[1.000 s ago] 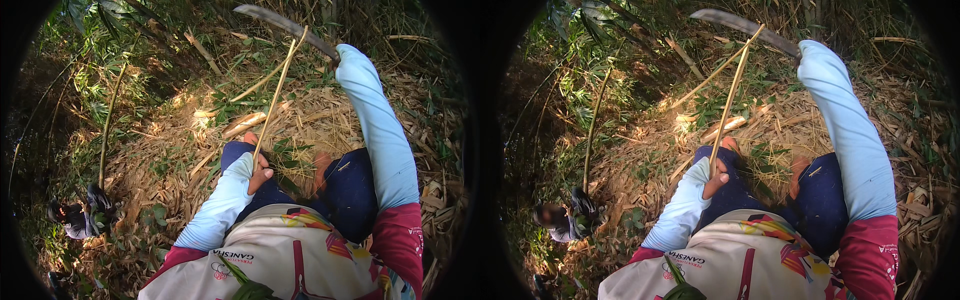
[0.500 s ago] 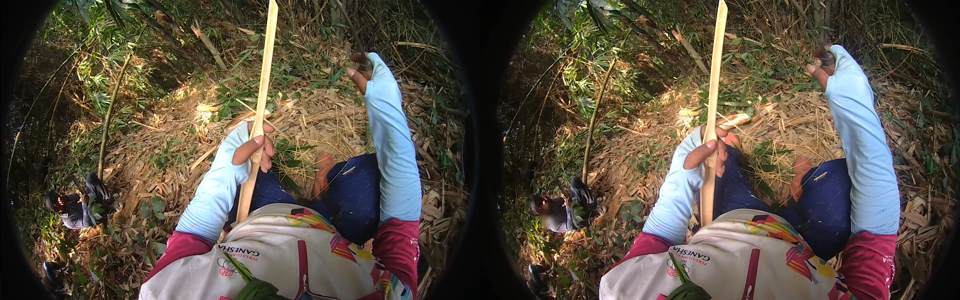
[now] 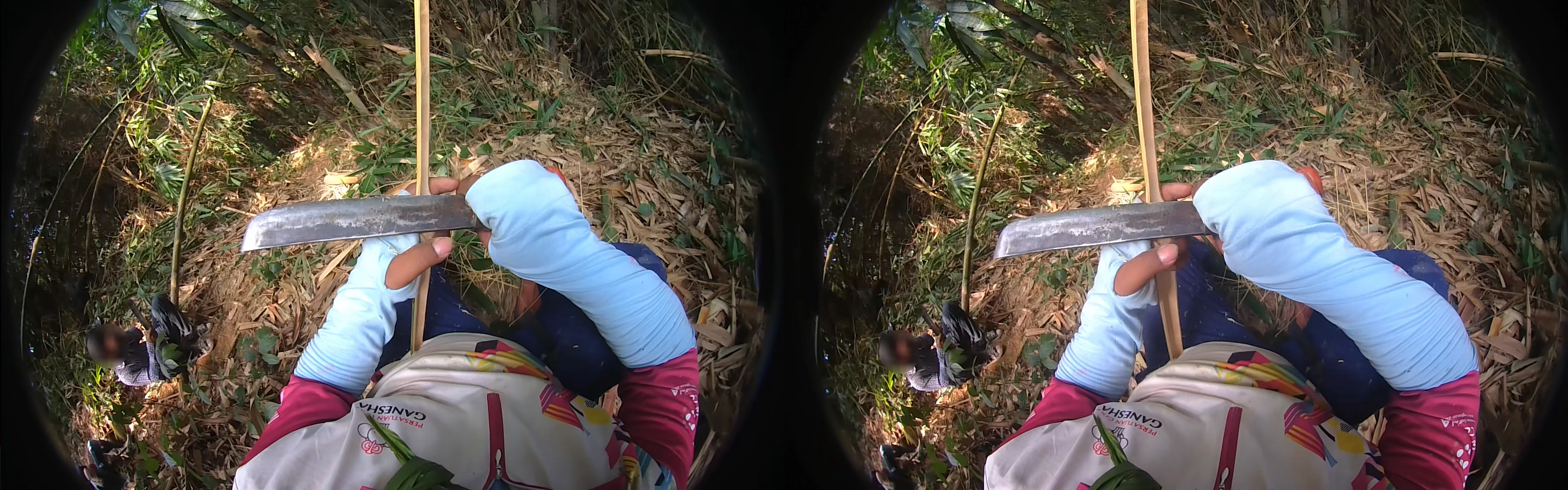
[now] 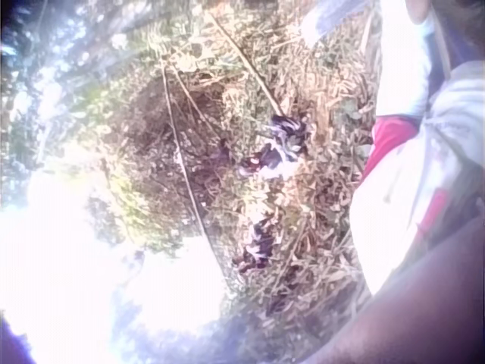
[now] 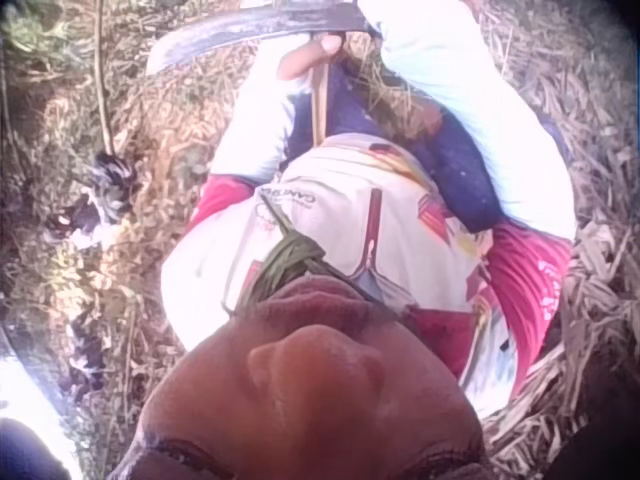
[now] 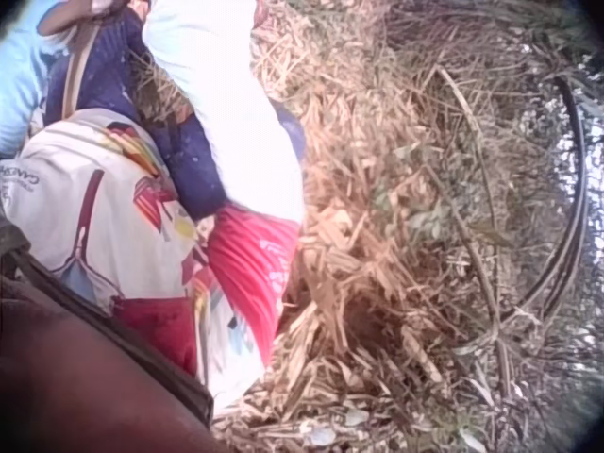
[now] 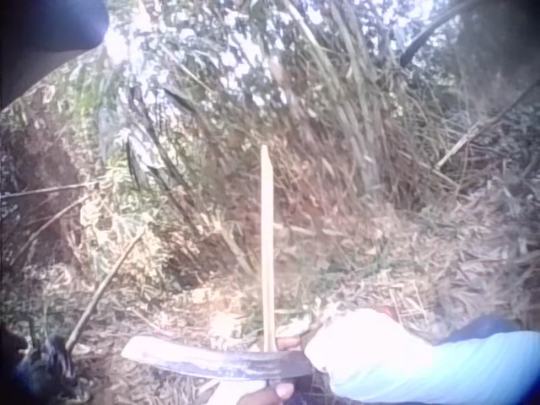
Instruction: The person uses a large knife to split a long bamboo stalk into thin strips. They hold the bamboo vertically and repeatedly strike it with the knife to separate the layers, creating long, thin pieces.
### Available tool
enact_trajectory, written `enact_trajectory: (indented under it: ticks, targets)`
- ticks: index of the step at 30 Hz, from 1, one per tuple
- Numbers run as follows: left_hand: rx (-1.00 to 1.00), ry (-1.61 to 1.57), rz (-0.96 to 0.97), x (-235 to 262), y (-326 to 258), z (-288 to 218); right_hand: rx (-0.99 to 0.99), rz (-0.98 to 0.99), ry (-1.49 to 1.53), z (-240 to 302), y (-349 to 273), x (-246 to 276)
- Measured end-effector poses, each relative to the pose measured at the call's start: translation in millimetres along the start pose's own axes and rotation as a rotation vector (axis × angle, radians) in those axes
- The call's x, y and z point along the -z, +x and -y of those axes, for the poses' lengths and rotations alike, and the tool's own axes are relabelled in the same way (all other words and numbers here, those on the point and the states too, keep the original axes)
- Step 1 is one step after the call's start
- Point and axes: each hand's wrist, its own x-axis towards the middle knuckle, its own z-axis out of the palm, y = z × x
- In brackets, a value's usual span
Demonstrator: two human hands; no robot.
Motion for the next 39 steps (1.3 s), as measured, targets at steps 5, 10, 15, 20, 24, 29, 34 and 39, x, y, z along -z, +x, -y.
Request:
enact_trajectory:
  ticks: [5, 10, 15, 20, 24, 29, 34, 39]
  targets:
    - [-0.066, 0.028, 0.002, -10, -3, 0, 0.044, -0.014, -0.093, 2, -1, 0]
    - [-0.097, 0.141, -0.025, -21, -9, -12, 0.102, -0.092, -0.110, 2, 0, -4]
    - [-0.122, 0.173, -0.051, -23, -10, -10, 0.071, -0.105, -0.121, 2, -1, -6]
    - [-0.174, 0.126, -0.104, -21, -5, 4, 0.072, -0.143, -0.126, 1, 0, -4]
    - [-0.140, 0.132, -0.129, -28, -6, -2, 0.070, -0.163, -0.048, -4, 0, -6]
    - [-0.178, 0.196, -0.188, -27, -2, 8, 0.082, -0.195, -0.123, -6, 5, -6]
    - [-0.032, 0.298, -0.331, -36, -1, 1, 0.042, -0.199, -0.281, -11, 9, -6]
    - [-0.109, 0.263, -0.250, -29, 9, 11, -0.069, -0.079, -0.324, -18, 15, -7]
